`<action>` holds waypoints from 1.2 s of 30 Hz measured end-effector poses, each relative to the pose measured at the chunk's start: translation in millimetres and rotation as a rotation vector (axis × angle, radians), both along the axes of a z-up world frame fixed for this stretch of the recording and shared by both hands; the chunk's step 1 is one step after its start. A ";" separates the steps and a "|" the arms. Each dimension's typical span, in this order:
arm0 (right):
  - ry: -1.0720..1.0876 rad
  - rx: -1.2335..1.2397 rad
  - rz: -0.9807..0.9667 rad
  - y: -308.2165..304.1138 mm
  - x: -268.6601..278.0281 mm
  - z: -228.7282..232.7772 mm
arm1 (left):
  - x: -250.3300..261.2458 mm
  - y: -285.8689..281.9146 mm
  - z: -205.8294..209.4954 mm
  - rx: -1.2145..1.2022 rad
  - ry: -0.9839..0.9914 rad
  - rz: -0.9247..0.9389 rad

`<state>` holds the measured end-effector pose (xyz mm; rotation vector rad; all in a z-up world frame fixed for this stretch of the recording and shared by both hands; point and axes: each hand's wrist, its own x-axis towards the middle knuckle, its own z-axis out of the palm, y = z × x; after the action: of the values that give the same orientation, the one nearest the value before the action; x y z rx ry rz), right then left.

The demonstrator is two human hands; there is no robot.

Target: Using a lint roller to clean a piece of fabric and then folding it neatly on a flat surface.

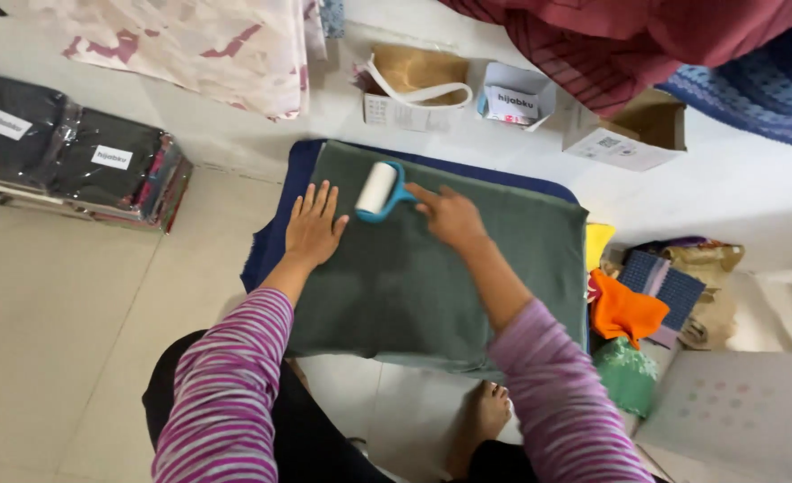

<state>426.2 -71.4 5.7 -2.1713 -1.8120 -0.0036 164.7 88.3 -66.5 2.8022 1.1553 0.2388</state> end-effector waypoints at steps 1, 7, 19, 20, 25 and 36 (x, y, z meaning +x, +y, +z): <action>-0.001 0.019 0.007 13.5 -6.8 -1.0 | -1.5 -1.1 1.5 -0.039 0.029 0.007; 0.092 -0.035 -0.033 -6.3 36.8 2.0 | -3.0 -3.0 16.2 -0.127 0.076 0.032; 0.096 -0.098 -0.315 -277.6 199.3 2.4 | -3.7 -3.0 10.1 -0.123 0.104 0.009; 0.103 -0.118 -0.340 -292.7 204.8 7.9 | -2.6 -3.4 9.9 -0.124 0.122 0.019; 0.043 -0.133 -0.358 -254.9 169.0 46.2 | 0.4 -1.7 13.0 -0.127 0.145 0.035; -0.005 0.041 -0.040 -14.5 16.9 1.1 | -0.8 -5.4 18.3 -0.111 0.166 0.049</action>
<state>443.1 -85.9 6.8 -2.1801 -1.7551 -0.0545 163.9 82.9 -48.1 2.7412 1.2300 -0.0540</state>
